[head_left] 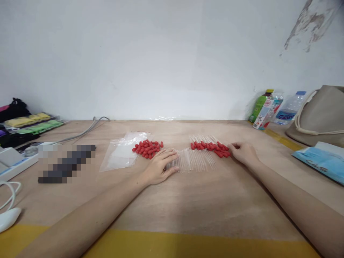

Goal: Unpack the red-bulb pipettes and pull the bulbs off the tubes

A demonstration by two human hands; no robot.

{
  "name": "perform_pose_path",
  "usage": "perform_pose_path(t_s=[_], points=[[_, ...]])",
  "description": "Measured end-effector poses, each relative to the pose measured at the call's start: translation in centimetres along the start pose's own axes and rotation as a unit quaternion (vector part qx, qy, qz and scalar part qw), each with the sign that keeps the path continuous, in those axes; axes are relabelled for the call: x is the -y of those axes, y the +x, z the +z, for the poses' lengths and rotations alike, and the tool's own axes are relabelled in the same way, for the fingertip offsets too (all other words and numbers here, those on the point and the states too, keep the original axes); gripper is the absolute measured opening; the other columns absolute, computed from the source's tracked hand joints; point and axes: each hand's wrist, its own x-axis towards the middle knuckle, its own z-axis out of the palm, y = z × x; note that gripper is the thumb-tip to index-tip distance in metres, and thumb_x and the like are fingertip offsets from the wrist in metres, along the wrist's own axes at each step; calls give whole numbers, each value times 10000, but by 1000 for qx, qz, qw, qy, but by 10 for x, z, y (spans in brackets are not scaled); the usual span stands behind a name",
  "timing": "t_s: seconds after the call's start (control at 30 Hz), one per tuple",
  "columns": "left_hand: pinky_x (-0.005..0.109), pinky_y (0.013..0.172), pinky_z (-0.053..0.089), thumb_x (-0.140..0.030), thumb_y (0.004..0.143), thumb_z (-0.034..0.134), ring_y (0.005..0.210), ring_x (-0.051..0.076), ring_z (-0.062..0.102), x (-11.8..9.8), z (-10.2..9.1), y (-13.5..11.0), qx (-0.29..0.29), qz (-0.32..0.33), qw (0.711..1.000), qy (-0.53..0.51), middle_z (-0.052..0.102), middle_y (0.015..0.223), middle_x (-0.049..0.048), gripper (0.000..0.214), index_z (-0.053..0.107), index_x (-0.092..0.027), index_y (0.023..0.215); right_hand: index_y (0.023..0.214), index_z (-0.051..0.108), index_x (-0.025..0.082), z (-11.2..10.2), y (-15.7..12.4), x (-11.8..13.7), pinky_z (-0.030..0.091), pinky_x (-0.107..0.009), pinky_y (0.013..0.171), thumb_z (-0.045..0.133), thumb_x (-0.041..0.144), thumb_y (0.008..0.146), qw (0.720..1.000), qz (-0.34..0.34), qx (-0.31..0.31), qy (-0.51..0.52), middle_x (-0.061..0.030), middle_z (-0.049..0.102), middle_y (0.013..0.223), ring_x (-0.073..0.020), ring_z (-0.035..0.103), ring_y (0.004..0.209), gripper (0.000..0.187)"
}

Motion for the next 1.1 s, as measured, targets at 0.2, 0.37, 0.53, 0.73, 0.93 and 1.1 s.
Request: perform_pose_path(t_s=[0.2,0.37,0.53,0.73,0.93,1.1], points=[[435,1016,338,-356,840,507,1226,218,400,1,3,0,-20,-3,1000,10,514,1254,83,379,519,-199,1185,758,701,183,10,5,-2,364,-266,551,538,369,725,1000,12,8,17,-88,684,749,-220,604,707,250],[443,1006,351,-346,841,509,1218,227,409,2,4,0,-27,2,1000,11,517,1249,87,368,525,-202,1179,795,683,153,13,9,-5,365,-272,544,501,325,756,997,41,-28,55,-99,674,730,-218,599,685,253],[441,994,365,-331,841,506,1221,242,402,2,4,0,-50,12,998,37,492,1269,105,381,513,-192,1195,928,618,118,11,-2,7,402,-252,548,478,355,787,983,10,-117,142,-95,664,796,-171,588,661,309],[459,1015,319,-282,832,518,1292,274,282,-6,1,3,-123,75,982,120,397,1350,126,467,422,-182,1278,816,627,199,10,-50,49,358,-319,707,555,301,781,913,-338,-201,106,-29,654,738,-172,545,725,130],[460,1024,296,-226,845,505,1208,244,425,-11,-2,6,-113,129,969,176,563,1206,81,322,530,-179,1162,790,600,199,17,-92,83,291,-305,695,552,144,791,829,-519,-176,110,13,677,745,-123,523,685,73],[424,1005,333,-186,857,490,1095,200,538,-12,2,8,-121,143,969,158,666,1027,35,159,615,-173,954,820,608,198,20,-98,88,287,-321,711,552,193,801,843,-505,-148,108,-1,681,773,-140,524,709,60]])
